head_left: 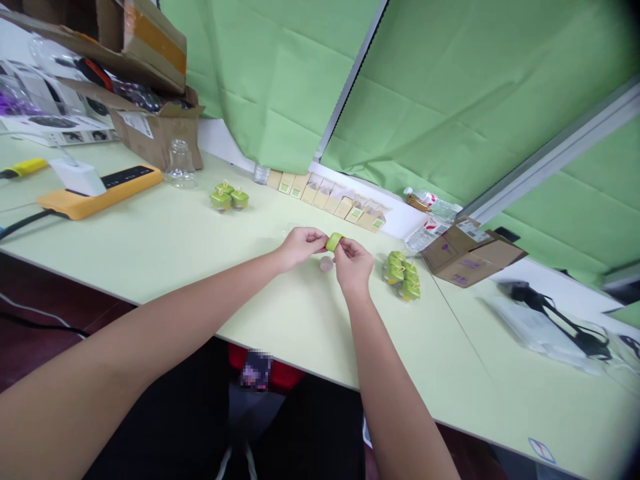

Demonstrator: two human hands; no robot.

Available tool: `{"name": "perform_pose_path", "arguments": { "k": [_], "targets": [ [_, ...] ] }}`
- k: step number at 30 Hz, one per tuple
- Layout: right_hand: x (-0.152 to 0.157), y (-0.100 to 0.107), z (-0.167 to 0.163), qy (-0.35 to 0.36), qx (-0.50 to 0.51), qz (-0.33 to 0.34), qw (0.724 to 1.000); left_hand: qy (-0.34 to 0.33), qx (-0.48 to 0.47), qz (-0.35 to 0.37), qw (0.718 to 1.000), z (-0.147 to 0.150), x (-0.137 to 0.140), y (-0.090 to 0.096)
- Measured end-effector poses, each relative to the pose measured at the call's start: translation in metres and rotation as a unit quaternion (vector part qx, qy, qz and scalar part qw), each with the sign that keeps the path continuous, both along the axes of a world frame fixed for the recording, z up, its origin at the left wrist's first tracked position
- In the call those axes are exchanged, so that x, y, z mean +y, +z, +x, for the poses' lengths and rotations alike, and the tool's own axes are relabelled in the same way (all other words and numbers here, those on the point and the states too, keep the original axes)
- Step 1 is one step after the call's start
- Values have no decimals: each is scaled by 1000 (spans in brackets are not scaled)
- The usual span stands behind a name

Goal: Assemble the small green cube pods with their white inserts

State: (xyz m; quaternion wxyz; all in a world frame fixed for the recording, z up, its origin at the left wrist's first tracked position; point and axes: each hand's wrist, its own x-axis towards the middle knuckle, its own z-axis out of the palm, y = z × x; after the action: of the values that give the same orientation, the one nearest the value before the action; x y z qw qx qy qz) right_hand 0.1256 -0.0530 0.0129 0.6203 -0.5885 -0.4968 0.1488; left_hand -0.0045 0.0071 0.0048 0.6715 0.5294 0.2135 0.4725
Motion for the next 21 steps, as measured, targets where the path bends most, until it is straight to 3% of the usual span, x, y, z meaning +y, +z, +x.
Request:
{"name": "perform_pose_path", "arguments": {
  "k": [10,21],
  "targets": [
    [-1,-1,3,5,-33,-13,999,20,48,104,993,1,5,-5],
    [-2,-1,7,35,-88,-20,995,62,161,233,957,-9,9,-6]
  ]
}}
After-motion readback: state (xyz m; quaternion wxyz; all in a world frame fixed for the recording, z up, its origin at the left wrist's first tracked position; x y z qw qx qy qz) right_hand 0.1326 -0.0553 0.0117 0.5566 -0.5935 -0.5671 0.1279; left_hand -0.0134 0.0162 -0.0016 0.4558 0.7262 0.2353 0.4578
